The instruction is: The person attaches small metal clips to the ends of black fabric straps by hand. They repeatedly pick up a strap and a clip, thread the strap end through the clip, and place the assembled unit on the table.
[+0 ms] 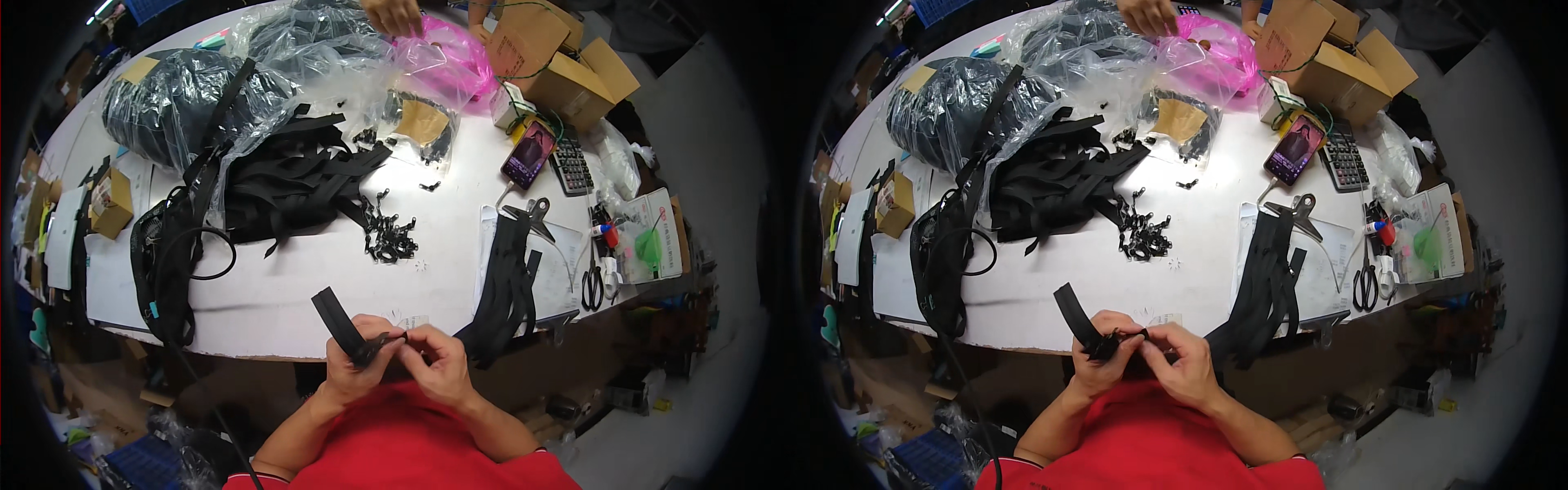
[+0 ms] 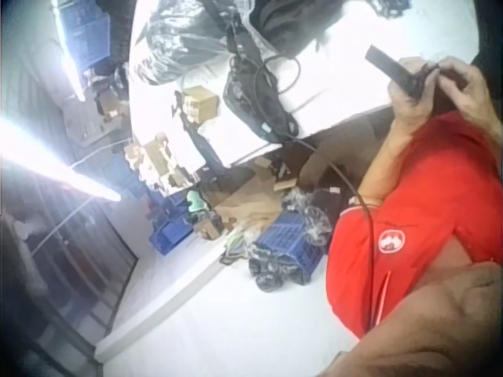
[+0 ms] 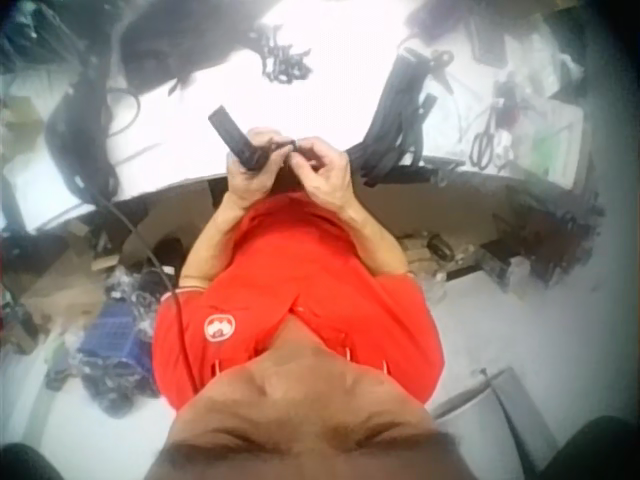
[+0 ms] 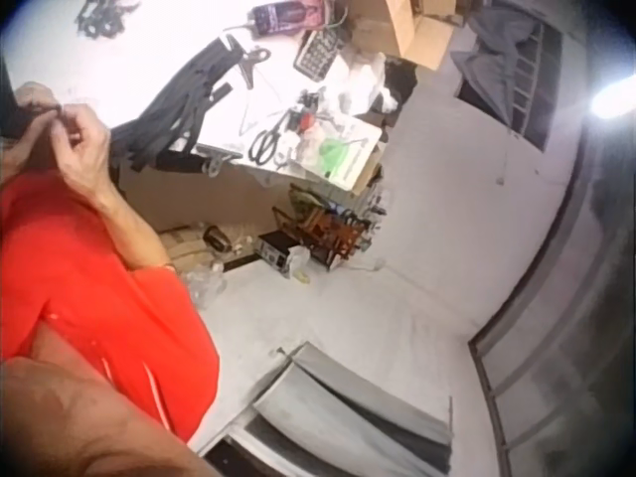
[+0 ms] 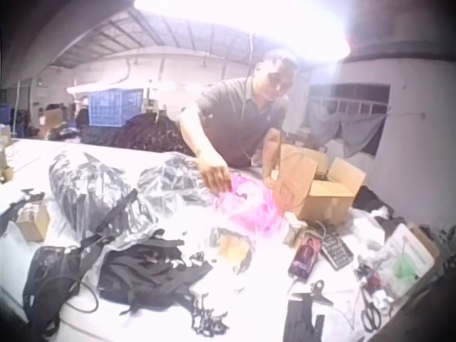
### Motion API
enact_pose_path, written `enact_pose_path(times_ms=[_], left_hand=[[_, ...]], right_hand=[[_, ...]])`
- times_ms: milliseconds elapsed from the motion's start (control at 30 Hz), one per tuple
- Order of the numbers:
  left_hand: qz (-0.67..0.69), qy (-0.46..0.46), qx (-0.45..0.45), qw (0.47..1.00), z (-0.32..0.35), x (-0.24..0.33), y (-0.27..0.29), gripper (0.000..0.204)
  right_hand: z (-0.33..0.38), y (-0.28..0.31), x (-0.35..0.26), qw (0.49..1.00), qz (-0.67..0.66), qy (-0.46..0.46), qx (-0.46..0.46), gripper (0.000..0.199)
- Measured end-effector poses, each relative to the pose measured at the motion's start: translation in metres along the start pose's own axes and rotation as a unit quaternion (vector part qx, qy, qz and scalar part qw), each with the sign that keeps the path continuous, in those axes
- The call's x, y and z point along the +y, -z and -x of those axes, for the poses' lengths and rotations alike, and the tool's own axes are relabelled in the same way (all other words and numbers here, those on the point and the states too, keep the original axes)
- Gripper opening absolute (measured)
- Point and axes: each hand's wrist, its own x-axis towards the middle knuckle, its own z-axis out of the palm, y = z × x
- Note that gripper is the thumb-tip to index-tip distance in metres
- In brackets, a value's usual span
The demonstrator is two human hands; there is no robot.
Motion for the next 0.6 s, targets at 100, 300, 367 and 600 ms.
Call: enact_pose_path(times_ms=[100, 300, 367, 600], left_hand=[[-0.031, -0.011, -0.019, 0.999, 0.002, 0.002, 0.006, 0.015], [0.06, 0.063, -0.015, 0.996, 0.009, -0.002, 0.009, 0.02], [0.057, 0.082, -0.024, 0.995, 0.006, -0.002, 0.01, 0.019], [0.028, 0.087, -0.054, 0.994, 0.0, 0.002, 0.012, 0.019]], right_hand=[[-0.004, -0.004, 0.0, 1.0, -0.005, -0.001, 0.016, 0.012], [-0.007, -0.002, -0.002, 1.0, -0.004, -0.01, 0.0, 0.012], [-0.011, -0.001, -0.004, 1.0, 0.011, 0.017, 0.006, 0.012], [-0.018, 0.006, -0.005, 0.997, 0.061, 0.046, -0.017, 0.01]])
